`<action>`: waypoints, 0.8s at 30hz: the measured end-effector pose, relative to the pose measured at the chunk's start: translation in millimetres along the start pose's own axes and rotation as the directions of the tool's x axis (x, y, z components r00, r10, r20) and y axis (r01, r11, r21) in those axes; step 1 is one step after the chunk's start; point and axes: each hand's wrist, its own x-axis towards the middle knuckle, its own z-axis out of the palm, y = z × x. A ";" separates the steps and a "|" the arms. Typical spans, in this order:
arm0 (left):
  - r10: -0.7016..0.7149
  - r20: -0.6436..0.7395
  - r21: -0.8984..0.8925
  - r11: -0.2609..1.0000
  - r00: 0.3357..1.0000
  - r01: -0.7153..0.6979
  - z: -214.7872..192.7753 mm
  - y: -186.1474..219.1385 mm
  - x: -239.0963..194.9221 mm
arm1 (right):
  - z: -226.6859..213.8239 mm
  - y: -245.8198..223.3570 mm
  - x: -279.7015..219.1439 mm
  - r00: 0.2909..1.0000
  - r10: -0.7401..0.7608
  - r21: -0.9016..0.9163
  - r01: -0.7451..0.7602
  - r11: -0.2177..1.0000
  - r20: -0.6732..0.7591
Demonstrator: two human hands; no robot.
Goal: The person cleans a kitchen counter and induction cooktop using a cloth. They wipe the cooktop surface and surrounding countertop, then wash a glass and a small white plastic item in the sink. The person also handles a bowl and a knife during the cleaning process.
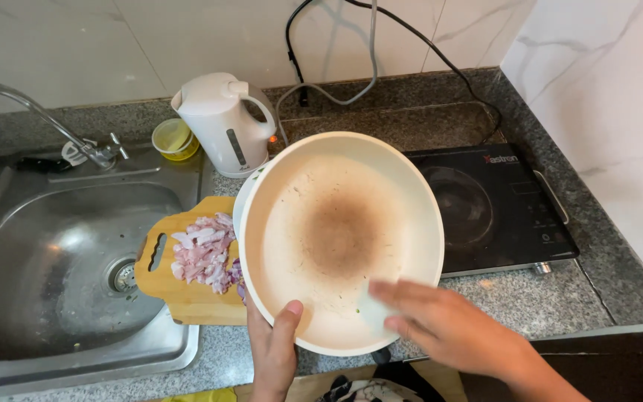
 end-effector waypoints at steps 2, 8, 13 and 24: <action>0.022 0.001 0.010 1.000 1.000 -0.022 -0.6 5.8 -2.9 | 4.3 8.0 8.7 0.995 -0.043 -0.186 0.025 0.982 -0.094; 0.099 -0.004 0.001 0.995 0.995 -0.099 -8.4 6.8 -5.5 | 17.8 3.1 5.8 0.965 -0.248 -0.263 0.261 0.929 0.081; 0.107 -0.019 -0.035 0.994 0.994 -0.107 -15.3 10.9 -6.7 | 30.4 20.4 15.4 0.973 -0.226 -0.421 0.189 0.887 -0.039; 0.226 -0.035 0.054 0.973 0.974 -0.224 -12.7 -3.3 -14.5 | 64.5 -18.0 -2.6 0.995 -0.094 -0.075 0.092 0.993 -0.016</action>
